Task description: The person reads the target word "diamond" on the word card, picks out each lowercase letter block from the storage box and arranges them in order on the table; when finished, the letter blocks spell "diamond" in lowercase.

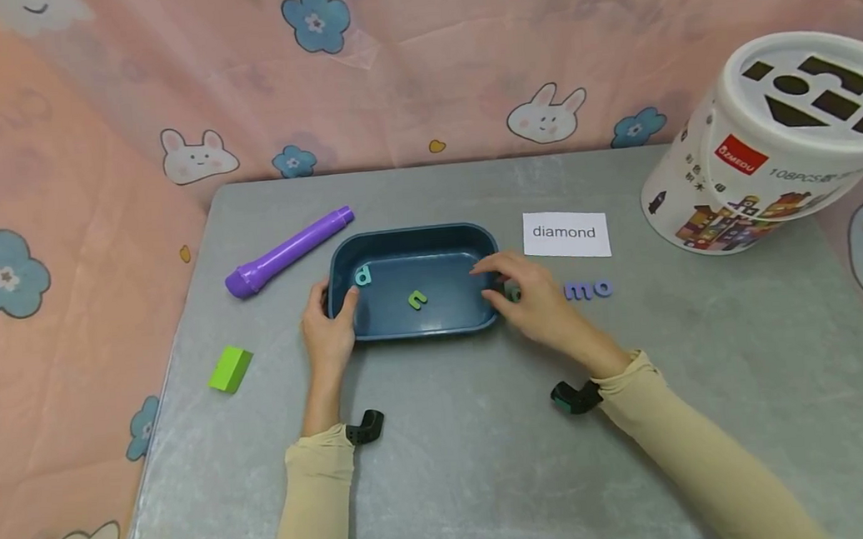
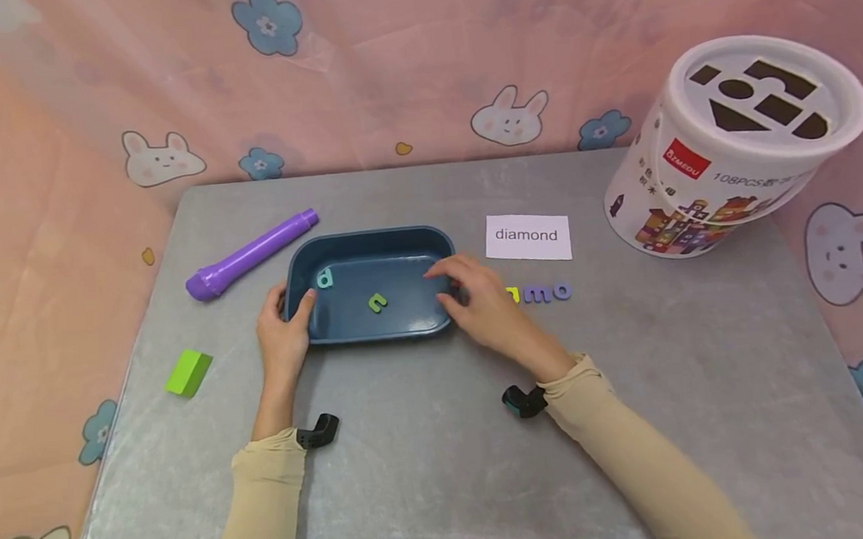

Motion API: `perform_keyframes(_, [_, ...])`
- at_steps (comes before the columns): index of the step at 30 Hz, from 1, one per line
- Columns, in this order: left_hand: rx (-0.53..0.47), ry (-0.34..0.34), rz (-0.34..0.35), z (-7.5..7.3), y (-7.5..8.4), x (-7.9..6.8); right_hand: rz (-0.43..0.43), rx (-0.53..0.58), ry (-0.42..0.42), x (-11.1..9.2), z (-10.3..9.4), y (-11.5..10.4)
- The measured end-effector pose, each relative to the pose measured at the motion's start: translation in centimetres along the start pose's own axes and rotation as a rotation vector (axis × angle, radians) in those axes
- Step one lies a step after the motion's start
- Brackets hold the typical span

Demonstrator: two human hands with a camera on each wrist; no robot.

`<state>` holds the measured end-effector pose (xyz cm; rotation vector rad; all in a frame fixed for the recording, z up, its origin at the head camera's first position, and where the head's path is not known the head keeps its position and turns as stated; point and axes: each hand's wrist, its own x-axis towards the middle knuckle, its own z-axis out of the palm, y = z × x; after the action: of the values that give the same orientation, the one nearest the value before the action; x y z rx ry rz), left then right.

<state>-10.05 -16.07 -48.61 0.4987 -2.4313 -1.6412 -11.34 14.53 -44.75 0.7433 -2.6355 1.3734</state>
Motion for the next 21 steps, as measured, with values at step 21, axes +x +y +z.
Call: perform_keyframes(21, [-0.009, 0.000, 0.005, 0.1, -0.1, 0.0, 0.173, -0.131, -0.536, 6.2, 6.2, -1.7])
